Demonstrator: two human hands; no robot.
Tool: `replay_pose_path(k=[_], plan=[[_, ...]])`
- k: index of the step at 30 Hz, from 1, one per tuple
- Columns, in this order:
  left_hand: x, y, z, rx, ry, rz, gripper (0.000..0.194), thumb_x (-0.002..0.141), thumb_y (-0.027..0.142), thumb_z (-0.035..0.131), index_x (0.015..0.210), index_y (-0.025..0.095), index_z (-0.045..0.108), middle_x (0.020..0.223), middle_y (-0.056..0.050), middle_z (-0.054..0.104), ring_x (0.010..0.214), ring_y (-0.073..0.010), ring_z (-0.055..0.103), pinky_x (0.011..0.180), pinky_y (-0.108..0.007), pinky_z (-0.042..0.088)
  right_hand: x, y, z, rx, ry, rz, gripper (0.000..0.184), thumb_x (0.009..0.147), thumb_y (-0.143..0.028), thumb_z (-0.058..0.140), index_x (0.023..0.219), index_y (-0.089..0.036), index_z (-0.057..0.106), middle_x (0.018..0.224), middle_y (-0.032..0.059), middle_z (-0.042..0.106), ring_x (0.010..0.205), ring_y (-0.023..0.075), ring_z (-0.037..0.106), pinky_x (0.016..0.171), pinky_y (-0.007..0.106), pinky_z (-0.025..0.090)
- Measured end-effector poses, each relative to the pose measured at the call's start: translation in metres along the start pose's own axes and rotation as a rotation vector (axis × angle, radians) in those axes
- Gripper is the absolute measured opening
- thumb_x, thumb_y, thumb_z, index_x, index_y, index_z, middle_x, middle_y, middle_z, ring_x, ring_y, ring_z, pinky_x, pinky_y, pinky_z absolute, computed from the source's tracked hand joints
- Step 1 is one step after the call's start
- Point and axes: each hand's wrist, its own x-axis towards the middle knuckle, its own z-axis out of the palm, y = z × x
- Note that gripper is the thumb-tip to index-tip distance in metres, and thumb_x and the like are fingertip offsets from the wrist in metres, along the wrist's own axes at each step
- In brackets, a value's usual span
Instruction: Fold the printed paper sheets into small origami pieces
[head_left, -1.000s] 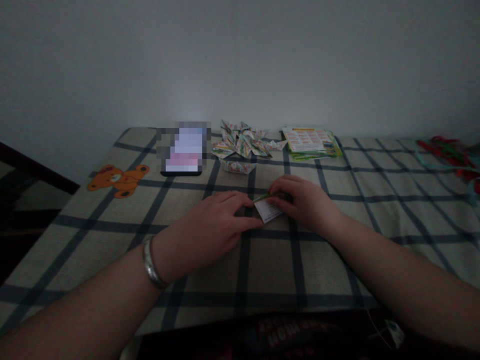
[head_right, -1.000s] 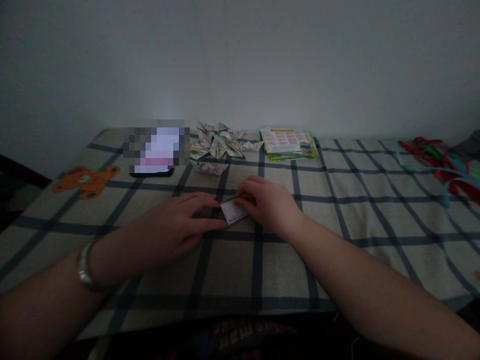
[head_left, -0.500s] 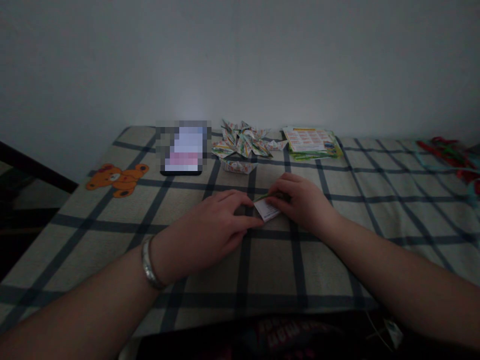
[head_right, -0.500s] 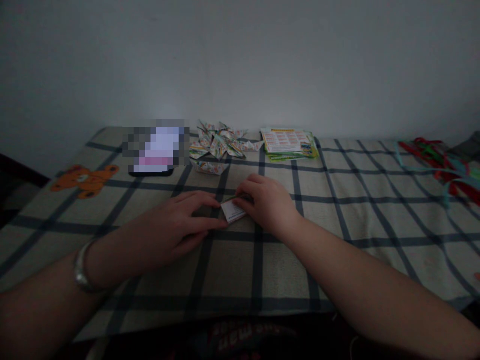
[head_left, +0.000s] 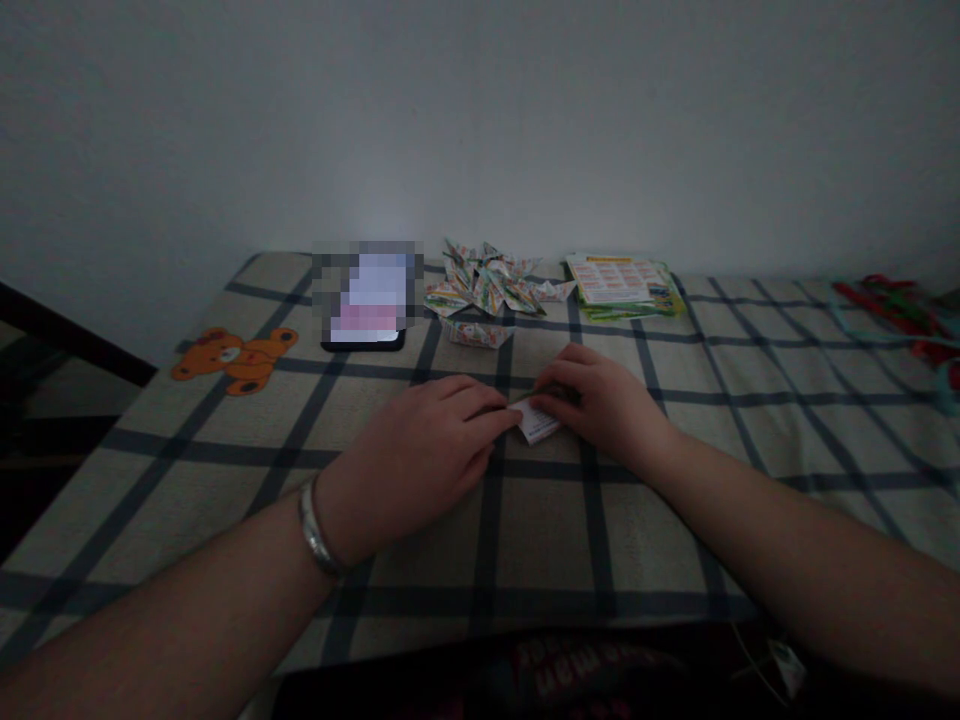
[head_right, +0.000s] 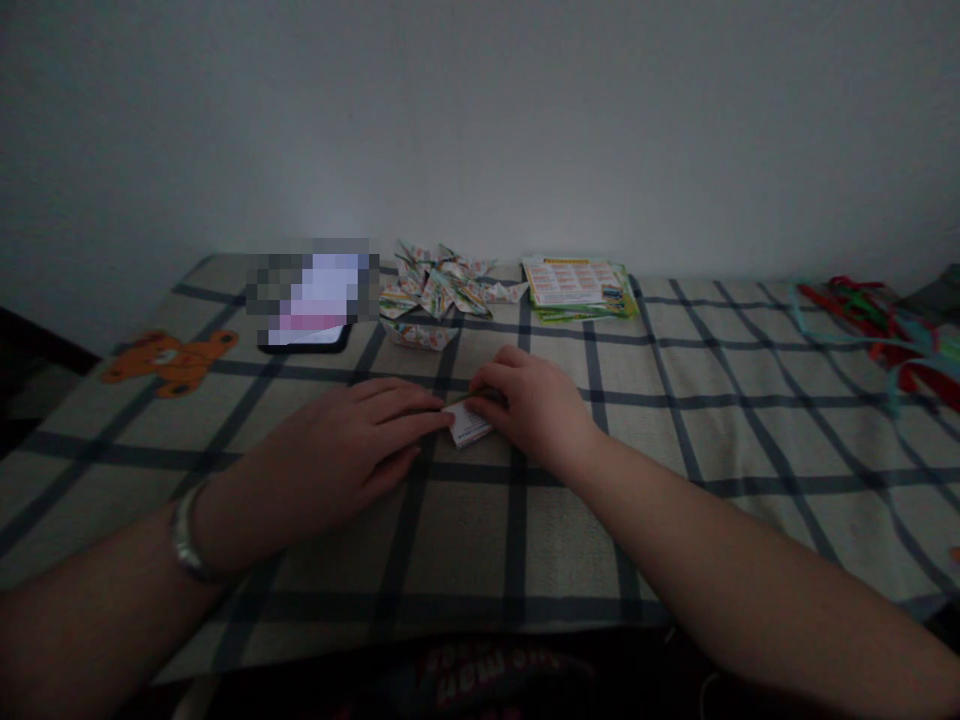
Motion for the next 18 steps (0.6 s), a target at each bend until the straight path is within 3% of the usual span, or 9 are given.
replay_pose_path(k=[18], plan=[[-0.0009,0.0013,0.0014,0.044,-0.005,0.025,0.034,0.088,0.015,0.054,0.120,0.023,0.064,0.121,-0.008,0.061,0.110,-0.0264,0.057,0.091,-0.045,0.053,0.0013,-0.0025,0.0010,-0.004,0.012,0.031,0.008,0.085,-0.027,0.064,0.088,-0.021,0.067,0.092,0.0037,0.060,0.083,0.0174,0.057,0.071,0.029,0.041]])
